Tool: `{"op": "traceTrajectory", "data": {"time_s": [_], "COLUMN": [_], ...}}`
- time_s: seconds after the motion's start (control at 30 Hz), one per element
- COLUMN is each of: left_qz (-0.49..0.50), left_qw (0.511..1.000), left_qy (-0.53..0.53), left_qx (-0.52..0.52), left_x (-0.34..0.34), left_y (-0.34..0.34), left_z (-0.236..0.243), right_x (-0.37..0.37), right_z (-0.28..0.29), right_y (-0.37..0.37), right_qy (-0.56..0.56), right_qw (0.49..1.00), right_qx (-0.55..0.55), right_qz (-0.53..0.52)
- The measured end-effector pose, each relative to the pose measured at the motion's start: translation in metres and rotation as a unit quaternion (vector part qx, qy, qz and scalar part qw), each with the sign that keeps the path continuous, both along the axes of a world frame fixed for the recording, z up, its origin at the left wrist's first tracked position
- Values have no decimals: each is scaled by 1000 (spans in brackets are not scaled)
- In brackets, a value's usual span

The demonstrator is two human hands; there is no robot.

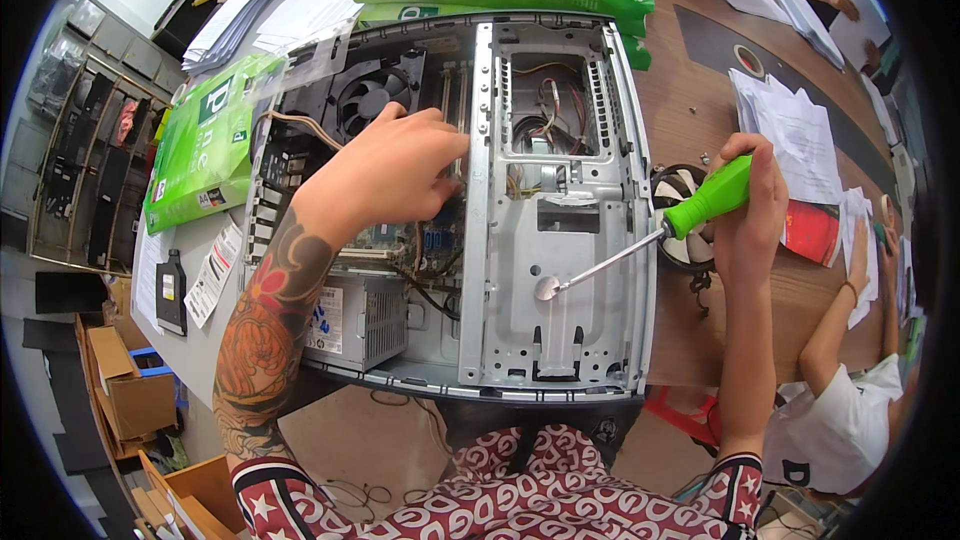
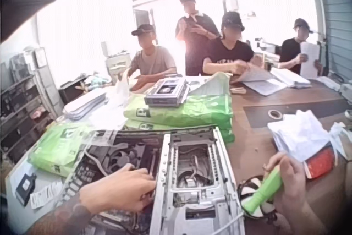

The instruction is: The person works inside an open computer tower, using a screwdriver to unscrew and secure components including the internal fan and mounting brackets.

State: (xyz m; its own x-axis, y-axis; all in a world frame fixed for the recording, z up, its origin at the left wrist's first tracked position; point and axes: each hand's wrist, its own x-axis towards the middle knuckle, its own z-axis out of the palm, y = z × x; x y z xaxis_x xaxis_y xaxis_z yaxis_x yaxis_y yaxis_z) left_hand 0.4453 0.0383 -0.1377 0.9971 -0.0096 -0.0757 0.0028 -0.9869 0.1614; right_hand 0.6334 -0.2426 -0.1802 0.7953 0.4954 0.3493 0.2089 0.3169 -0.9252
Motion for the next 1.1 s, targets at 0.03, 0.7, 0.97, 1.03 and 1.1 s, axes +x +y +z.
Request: {"op": "traceTrajectory", "data": {"time_s": [0.03, 0.7, 0.97, 1.03, 1.1], "left_qz": [0, 20, 4, 2, 15], "left_qw": [1000, 998, 999, 998, 992], "left_qy": [-6, 2, -37, -63, -123], "left_qx": [-3, -58, -9, 13, 21], "left_x": [-1, -3, -2, -7, -13], "left_y": [-1, 6, -7, -6, -1], "left_z": [0, 11, 24, 31, 39], "right_x": [1, 5, 10, 7, 7], "right_z": [0, 0, 1, -1, -3], "right_y": [0, -5, -9, -6, -4], "right_qy": [0, 56, 55, 55, 58], "right_qw": [1000, 998, 998, 998, 998], "right_qx": [-1, -6, -3, -2, 2], "right_qz": [-3, 4, 6, 7, 3]}}
